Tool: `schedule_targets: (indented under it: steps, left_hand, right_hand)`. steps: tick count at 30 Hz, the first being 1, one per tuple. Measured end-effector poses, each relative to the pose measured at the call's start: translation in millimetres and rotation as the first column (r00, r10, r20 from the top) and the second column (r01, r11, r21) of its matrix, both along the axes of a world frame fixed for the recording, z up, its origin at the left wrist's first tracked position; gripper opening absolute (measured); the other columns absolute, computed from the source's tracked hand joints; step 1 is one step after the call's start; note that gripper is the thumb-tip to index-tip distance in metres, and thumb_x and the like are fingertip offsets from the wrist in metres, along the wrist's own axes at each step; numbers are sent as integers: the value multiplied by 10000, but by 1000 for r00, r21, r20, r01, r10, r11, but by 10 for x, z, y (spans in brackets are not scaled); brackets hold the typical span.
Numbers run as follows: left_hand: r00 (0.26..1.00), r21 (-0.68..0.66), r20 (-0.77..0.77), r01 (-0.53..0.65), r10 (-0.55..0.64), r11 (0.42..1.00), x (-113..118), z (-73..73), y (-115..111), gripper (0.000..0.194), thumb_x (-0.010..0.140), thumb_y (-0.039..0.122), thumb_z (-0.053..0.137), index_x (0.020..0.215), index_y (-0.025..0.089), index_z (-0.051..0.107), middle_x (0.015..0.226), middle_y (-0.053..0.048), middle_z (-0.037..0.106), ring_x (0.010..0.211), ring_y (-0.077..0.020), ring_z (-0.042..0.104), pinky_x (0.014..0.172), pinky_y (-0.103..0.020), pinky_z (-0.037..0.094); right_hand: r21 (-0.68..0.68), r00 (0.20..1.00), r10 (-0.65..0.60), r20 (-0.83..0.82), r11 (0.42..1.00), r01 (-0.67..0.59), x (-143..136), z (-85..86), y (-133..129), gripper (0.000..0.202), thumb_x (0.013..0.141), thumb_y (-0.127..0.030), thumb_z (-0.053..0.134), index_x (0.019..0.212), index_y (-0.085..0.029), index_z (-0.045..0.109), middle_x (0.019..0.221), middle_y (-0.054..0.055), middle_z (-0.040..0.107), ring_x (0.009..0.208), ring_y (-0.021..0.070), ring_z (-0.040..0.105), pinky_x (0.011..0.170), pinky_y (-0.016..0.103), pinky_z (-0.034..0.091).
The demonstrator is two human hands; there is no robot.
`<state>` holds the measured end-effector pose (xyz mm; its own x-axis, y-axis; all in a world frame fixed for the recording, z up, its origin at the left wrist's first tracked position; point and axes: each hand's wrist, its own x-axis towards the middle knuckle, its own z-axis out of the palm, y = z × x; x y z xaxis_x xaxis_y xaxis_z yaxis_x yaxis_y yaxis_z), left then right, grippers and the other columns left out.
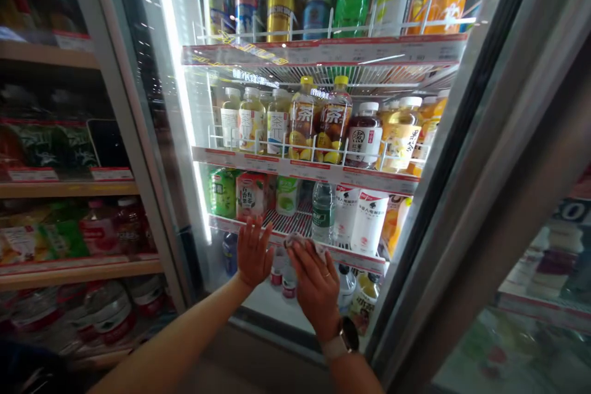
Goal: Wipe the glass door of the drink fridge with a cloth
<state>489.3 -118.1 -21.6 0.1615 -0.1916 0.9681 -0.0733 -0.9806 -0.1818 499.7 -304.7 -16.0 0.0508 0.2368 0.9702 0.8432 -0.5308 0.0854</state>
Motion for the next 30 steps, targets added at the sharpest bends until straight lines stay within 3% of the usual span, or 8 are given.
schedule_targets:
  steps: [6,10,14,20,23,26,30]
  left_hand:
    - [1000,16,-17,-20,20,1000,-1,-9,14,597,961,257,362,1535,174,219,1607,-97,205,1498,-282,143,1203,-472,209]
    - [999,33,-18,-30,30,999,-3,-2,24,621,949,252,380,1539,174,201,1609,-92,195,1499,-282,139,1209,-476,198]
    - [999,42,-5,-31,31,999,-8,26,17,606,959,257,356,1537,153,204,1621,-92,139,1501,-286,131,1217,-471,172]
    - [999,39,-27,-45,46,998,-32,-5,-13,620,951,241,366,1537,136,193,1618,-118,143,1498,-309,127,1205,-509,197]
    - [997,29,-58,-56,57,998,-51,-92,-33,619,958,257,364,1535,117,189,1614,-132,148,1497,-318,119,1203,-519,189]
    - [997,38,-52,-59,60,998,-54,-180,-40,612,968,274,366,1534,118,193,1605,-137,182,1499,-299,118,1206,-505,190]
    - [999,40,-12,-31,32,999,-28,-233,-31,587,984,294,329,1533,126,206,1612,-117,161,1500,-285,119,1219,-475,149]
  right_hand:
    - [-138,998,67,-1,988,-67,-19,-394,16,503,925,-5,381,1313,-249,588,1243,-16,676,1314,100,493,1211,311,210]
    - [-211,997,63,35,976,-54,-15,-506,26,511,927,-12,372,1303,-275,596,1260,-22,666,1303,92,503,1217,321,203]
    - [-175,998,39,54,984,-30,9,-301,-35,476,945,-36,391,1300,-279,594,1246,-20,675,1314,101,494,1217,346,205]
    - [128,992,-121,21,985,118,92,250,-241,540,936,-43,430,1437,-243,460,1349,57,604,1416,198,368,1212,475,195]
    - [200,989,-145,15,970,139,113,311,-228,556,938,-70,442,1466,-243,420,1405,72,555,1426,231,348,1207,512,195]
    - [128,993,-114,10,986,112,82,146,-103,547,937,-43,412,1443,-246,454,1349,51,605,1405,201,384,1214,459,195]
    - [-23,1000,-21,2,1000,21,16,-308,41,505,937,-19,395,1336,-275,568,1241,-18,677,1363,109,435,1218,340,184]
